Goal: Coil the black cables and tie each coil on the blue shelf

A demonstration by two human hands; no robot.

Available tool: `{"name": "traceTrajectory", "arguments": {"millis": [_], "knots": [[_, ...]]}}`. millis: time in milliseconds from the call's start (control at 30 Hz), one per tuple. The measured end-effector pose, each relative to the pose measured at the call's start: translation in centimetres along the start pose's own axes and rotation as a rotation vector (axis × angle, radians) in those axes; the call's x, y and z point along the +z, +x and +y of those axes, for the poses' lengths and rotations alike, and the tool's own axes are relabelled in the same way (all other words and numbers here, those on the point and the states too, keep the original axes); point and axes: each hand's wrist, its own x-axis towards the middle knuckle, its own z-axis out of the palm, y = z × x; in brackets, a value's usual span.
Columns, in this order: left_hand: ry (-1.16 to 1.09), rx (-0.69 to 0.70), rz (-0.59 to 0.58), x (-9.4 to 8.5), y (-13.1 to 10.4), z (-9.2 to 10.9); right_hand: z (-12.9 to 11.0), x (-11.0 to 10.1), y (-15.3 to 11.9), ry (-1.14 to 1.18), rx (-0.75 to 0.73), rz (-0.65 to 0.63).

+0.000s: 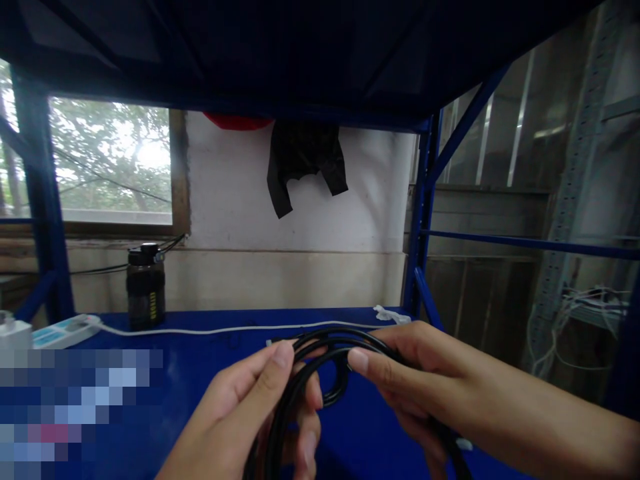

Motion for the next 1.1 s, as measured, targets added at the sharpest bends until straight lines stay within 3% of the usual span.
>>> {"name": "traceTrajectory", "arguments": {"millis": [233,500,800,933,1000,1100], "knots": [[-0.062,0.086,0.125,0.1,0.2,0.0,0.6,0.4,1.1,-0.005,0.01,0.024],[-0.04,0.152,0.365,0.5,0.0,-0.1,-0.2,1.6,1.0,0.299,0.049,0.057],[0.208,0.116,0.302,0.2,-0.1,-1.7,-0.2,2.9,2.0,0.384,-0.033,0.07],[0.281,0.179,0.31,-1.2,1.1,-1.3,0.0,2.1,3.7,0.255,-0.093,-0.025],[0.305,0.233,0.298,-2.4,2.1,-1.0,0.4,1.8,5.6,0.207,-0.16,-0.064],[0.357,0.294,0.308,-4.6,3.7,-1.0,1.2,1.9,9.4,0.093,-0.269,-0.025]]}}
